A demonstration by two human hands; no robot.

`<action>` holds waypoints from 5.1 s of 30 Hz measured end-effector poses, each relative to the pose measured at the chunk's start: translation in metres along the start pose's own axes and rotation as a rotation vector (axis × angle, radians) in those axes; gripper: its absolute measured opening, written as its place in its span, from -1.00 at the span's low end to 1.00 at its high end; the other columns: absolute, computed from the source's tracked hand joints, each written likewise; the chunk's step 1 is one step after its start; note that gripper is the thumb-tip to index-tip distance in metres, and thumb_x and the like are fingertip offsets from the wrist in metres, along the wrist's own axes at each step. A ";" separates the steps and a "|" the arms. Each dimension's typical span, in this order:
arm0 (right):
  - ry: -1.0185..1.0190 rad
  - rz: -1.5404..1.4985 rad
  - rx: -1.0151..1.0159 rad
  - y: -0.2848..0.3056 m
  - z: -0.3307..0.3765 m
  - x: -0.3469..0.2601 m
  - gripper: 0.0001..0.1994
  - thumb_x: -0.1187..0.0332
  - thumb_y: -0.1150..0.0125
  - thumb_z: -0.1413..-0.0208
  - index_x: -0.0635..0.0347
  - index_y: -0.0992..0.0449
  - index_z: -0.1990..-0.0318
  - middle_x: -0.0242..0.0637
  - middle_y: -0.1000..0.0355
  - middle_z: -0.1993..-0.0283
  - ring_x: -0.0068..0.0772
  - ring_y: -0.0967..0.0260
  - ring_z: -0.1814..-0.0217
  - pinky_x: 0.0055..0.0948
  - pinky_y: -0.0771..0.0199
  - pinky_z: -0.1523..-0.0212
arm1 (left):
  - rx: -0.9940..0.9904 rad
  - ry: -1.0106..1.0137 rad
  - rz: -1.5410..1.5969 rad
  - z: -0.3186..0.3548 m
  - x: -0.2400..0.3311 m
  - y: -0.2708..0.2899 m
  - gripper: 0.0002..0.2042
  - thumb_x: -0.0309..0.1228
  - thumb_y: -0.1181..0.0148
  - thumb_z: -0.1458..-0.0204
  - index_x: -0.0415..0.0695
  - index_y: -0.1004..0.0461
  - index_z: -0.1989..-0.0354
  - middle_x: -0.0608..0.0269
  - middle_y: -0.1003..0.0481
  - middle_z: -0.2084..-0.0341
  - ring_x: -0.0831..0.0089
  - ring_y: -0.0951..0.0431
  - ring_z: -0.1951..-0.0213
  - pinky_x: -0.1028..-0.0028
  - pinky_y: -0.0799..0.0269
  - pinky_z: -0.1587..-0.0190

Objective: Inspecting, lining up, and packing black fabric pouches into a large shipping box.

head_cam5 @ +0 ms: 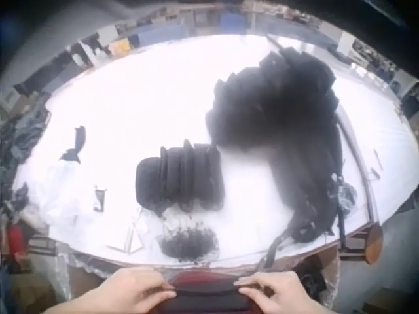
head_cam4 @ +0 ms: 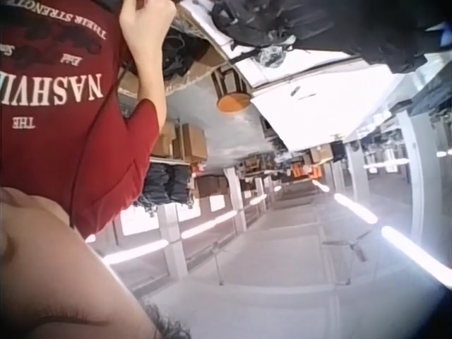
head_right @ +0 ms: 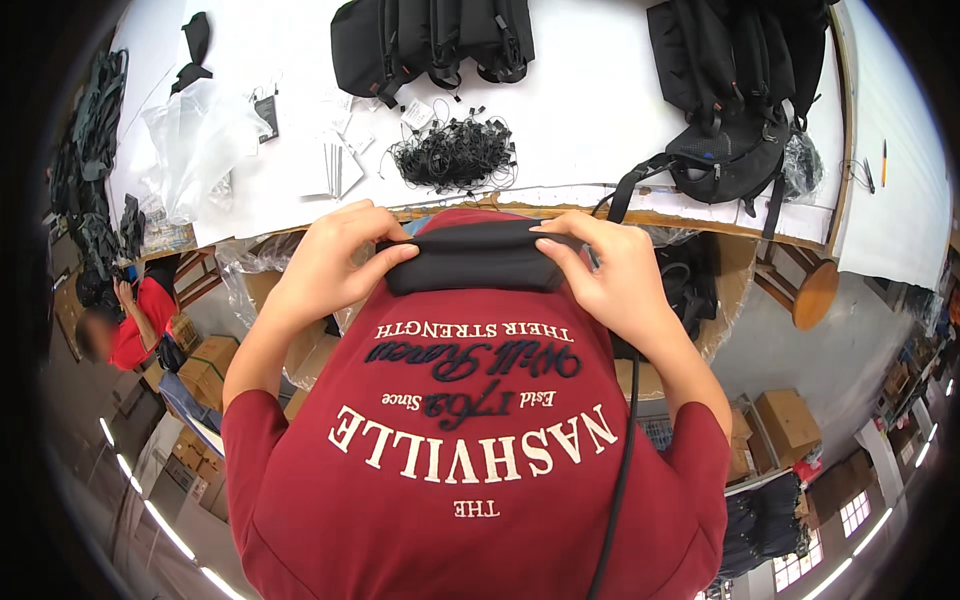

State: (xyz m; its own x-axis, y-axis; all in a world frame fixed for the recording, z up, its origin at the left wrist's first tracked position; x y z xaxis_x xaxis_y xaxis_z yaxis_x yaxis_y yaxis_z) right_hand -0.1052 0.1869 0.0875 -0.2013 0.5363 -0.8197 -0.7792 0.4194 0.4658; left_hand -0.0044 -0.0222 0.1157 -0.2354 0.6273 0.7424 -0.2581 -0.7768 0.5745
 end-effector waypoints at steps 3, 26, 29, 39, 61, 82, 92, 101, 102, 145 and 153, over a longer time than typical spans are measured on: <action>0.021 -0.154 0.050 -0.004 -0.007 -0.004 -0.86 0.37 -0.26 -0.04 0.23 -0.57 0.28 -0.21 -0.52 0.46 -0.35 -0.46 0.52 -0.51 -0.40 0.45 | 0.001 -0.041 0.014 -0.006 0.016 -0.001 -0.82 -0.34 -0.22 -0.03 -0.22 -0.48 0.38 0.13 -0.48 0.48 0.19 -0.50 0.37 0.33 -0.40 0.28; 0.311 -0.143 0.055 0.006 -0.011 -0.045 -0.73 0.49 -0.39 0.15 0.18 -0.58 0.20 -0.28 -0.47 0.14 -0.29 -0.48 0.17 -0.42 -0.49 0.17 | -0.028 -0.219 0.011 -0.003 0.022 0.001 -0.51 -0.38 -0.31 0.12 -0.12 -0.48 -0.08 0.14 -0.46 -0.05 0.18 -0.50 0.06 0.34 -0.40 0.02; 0.292 -0.110 0.072 0.012 -0.009 -0.045 -0.86 0.48 -0.40 0.16 0.18 -0.62 0.36 -0.30 -0.47 0.14 -0.35 -0.48 0.19 -0.44 -0.51 0.22 | 0.019 -0.330 -0.127 -0.002 0.026 0.002 -0.55 -0.48 -0.30 0.21 -0.08 -0.56 0.02 0.19 -0.52 0.02 0.30 -0.54 0.20 0.41 -0.49 0.19; -0.118 -0.602 0.532 0.069 -0.027 0.079 -0.91 0.40 -0.25 -0.11 0.16 -0.51 0.26 -0.45 -0.49 0.20 -0.65 -0.41 0.25 -0.61 -0.38 0.26 | 0.538 -0.136 -0.045 -0.057 -0.074 0.064 -0.68 -0.45 -0.15 -0.09 -0.12 -0.47 -0.05 0.14 -0.45 -0.05 0.26 -0.39 -0.15 0.31 -0.27 -0.15; 0.004 -0.602 0.568 -0.015 -0.203 0.125 -0.37 0.26 -0.21 -0.17 0.19 -0.10 -0.33 -0.03 -0.34 -0.13 -0.32 -0.37 -0.06 -0.44 -0.39 0.01 | 0.706 0.281 0.473 -0.159 -0.213 0.054 -0.37 -0.21 -0.11 -0.16 -0.13 -0.03 -0.35 -0.11 -0.28 -0.15 0.18 -0.39 -0.09 0.32 -0.34 -0.09; -0.042 0.034 0.522 0.006 -0.205 0.096 -0.33 0.11 -0.21 -0.11 0.25 -0.17 -0.30 0.01 -0.32 -0.19 -0.09 -0.37 -0.12 -0.30 -0.34 -0.11 | 0.718 0.281 -0.023 -0.164 -0.205 0.067 -0.25 -0.09 0.00 -0.19 -0.38 0.13 -0.36 -0.32 -0.09 -0.27 -0.10 -0.12 -0.29 0.23 0.00 -0.33; -0.040 0.702 0.864 0.080 -0.158 0.132 -0.49 0.36 -0.25 0.02 0.14 -0.34 -0.15 -0.15 -0.39 0.00 -0.10 -0.35 -0.01 -0.25 -0.39 0.02 | 0.893 0.227 -0.253 -0.164 -0.155 0.080 -0.29 -0.10 -0.03 -0.18 -0.34 0.04 -0.33 -0.23 0.08 -0.33 -0.13 0.05 -0.33 0.06 0.11 -0.33; -0.087 0.503 0.969 0.125 -0.123 0.146 -0.62 0.47 -0.18 -0.03 0.12 -0.46 -0.06 -0.17 -0.47 0.13 -0.19 -0.40 0.13 -0.35 -0.43 0.12 | 0.810 -0.142 -0.080 -0.157 -0.063 0.061 -0.48 -0.30 -0.12 -0.12 -0.19 -0.21 -0.25 -0.04 -0.11 -0.25 0.04 -0.12 -0.24 0.18 -0.04 -0.27; -0.076 0.327 1.010 0.131 -0.113 0.128 -0.65 0.46 -0.17 -0.06 0.12 -0.48 -0.05 -0.16 -0.49 0.17 -0.17 -0.41 0.17 -0.35 -0.43 0.13 | 0.756 -0.177 -0.054 -0.153 -0.045 0.060 -0.51 -0.33 -0.13 -0.11 -0.16 -0.26 -0.22 0.01 -0.15 -0.24 0.07 -0.15 -0.23 0.20 -0.06 -0.26; 0.355 0.018 -0.050 0.043 -0.008 -0.038 -0.68 0.57 -0.38 0.41 0.02 -0.66 0.36 -0.26 -0.39 0.10 -0.30 -0.36 0.13 -0.43 -0.37 0.24 | -0.153 -0.069 0.342 -0.018 -0.002 0.002 -0.74 -0.40 -0.40 0.12 -0.27 -0.41 0.45 0.22 -0.28 0.24 0.42 -0.40 0.23 0.46 -0.36 0.15; 0.591 0.223 0.031 0.014 0.006 -0.057 -0.71 0.55 -0.37 0.35 0.09 -0.60 0.33 -0.22 -0.38 0.14 -0.16 -0.37 0.13 -0.33 -0.45 0.20 | -0.142 -0.009 0.269 -0.020 0.000 -0.002 -0.72 -0.26 -0.29 -0.01 -0.18 -0.40 0.27 0.16 -0.39 0.38 0.25 -0.44 0.31 0.38 -0.37 0.25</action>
State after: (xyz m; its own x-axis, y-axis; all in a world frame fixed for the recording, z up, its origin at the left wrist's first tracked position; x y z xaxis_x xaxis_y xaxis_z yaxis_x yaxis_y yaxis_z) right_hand -0.1016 0.1667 0.1428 -0.6581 0.1216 -0.7430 -0.6646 0.3699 0.6492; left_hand -0.0222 -0.0192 0.1076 -0.3049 0.3988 0.8649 -0.3159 -0.8990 0.3031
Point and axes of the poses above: each hand's wrist, its own z-axis away from the middle knuckle, its own y-axis out of the back of the hand, x = y × z, the point moved 7 cm from there along -z, towards the middle knuckle
